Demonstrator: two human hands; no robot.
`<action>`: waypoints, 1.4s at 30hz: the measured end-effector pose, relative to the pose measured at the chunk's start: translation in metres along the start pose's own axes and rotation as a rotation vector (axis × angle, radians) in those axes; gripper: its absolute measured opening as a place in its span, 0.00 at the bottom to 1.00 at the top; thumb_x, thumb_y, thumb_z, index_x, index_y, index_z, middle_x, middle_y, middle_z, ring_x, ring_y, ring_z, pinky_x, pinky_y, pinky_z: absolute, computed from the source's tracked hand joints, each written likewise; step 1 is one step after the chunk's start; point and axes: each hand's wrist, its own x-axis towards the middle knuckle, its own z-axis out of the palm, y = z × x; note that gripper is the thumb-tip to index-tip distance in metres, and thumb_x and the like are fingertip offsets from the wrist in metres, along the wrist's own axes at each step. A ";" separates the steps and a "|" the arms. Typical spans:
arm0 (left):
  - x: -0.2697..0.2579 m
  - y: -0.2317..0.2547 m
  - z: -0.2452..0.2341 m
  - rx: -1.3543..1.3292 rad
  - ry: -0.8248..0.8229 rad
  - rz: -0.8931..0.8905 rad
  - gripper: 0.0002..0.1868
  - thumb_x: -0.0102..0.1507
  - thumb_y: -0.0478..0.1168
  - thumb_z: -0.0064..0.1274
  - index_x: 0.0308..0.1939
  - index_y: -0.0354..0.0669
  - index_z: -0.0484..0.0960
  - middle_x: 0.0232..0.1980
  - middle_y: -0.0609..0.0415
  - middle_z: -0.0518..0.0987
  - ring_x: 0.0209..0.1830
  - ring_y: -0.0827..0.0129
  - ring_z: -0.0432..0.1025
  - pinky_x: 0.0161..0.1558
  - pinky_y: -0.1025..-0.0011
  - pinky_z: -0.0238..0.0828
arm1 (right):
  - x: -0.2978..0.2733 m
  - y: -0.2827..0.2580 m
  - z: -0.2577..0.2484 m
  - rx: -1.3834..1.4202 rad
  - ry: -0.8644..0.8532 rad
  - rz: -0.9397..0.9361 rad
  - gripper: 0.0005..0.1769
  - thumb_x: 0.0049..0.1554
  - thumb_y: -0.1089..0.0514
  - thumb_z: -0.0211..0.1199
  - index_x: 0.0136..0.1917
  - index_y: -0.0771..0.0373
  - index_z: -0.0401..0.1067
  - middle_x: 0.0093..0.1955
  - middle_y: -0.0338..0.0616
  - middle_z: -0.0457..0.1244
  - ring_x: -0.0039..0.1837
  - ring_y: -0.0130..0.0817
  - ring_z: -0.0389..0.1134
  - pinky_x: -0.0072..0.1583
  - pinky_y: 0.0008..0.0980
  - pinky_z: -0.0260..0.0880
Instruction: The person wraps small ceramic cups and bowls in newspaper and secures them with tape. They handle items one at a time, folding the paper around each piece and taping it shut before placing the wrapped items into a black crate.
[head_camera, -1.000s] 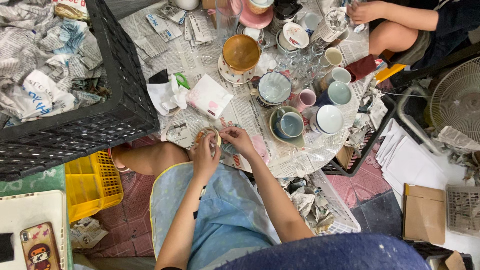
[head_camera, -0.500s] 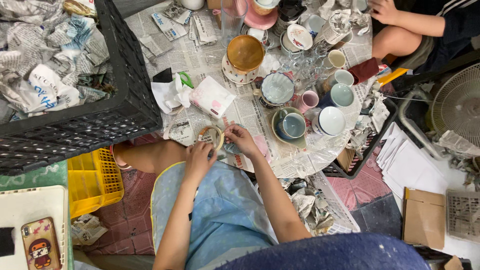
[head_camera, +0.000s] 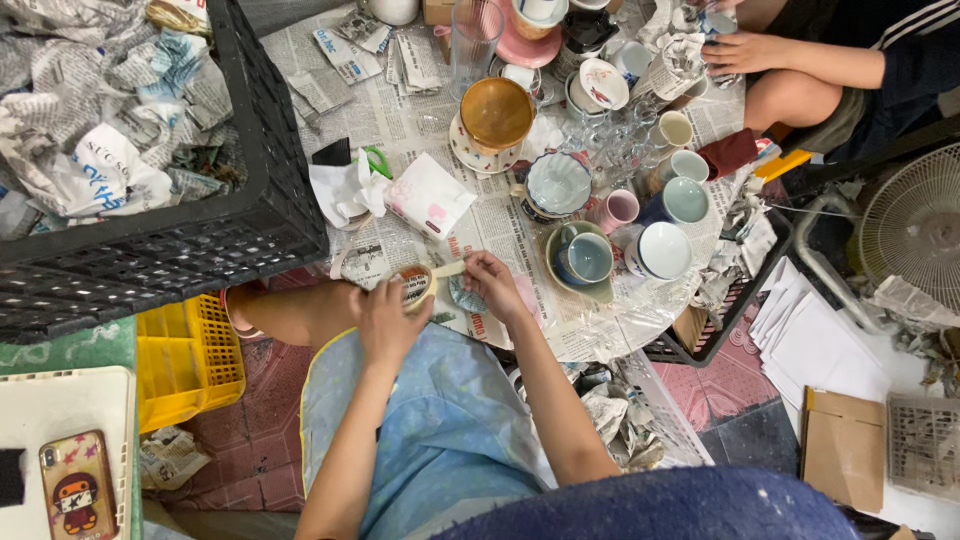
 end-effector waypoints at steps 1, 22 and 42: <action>0.005 0.004 0.005 0.065 0.043 0.115 0.27 0.55 0.53 0.64 0.53 0.45 0.81 0.55 0.51 0.78 0.55 0.52 0.76 0.69 0.47 0.53 | -0.001 -0.001 0.000 -0.004 -0.030 -0.004 0.03 0.64 0.63 0.58 0.52 0.63 0.69 0.42 0.37 0.62 0.43 0.26 0.63 0.48 0.27 0.66; 0.019 0.005 0.032 -0.232 0.222 0.081 0.07 0.64 0.46 0.59 0.42 0.50 0.84 0.46 0.58 0.78 0.47 0.57 0.76 0.51 0.58 0.70 | 0.002 0.005 -0.011 -0.266 -0.161 0.066 0.11 0.63 0.57 0.63 0.47 0.69 0.78 0.43 0.43 0.70 0.45 0.32 0.68 0.57 0.34 0.68; -0.007 0.035 0.070 -0.396 0.004 0.011 0.35 0.66 0.44 0.55 0.76 0.46 0.64 0.68 0.41 0.62 0.65 0.43 0.65 0.61 0.50 0.63 | 0.001 -0.009 0.021 -0.028 -0.039 0.089 0.04 0.67 0.61 0.52 0.55 0.59 0.59 0.50 0.43 0.64 0.52 0.34 0.66 0.56 0.33 0.68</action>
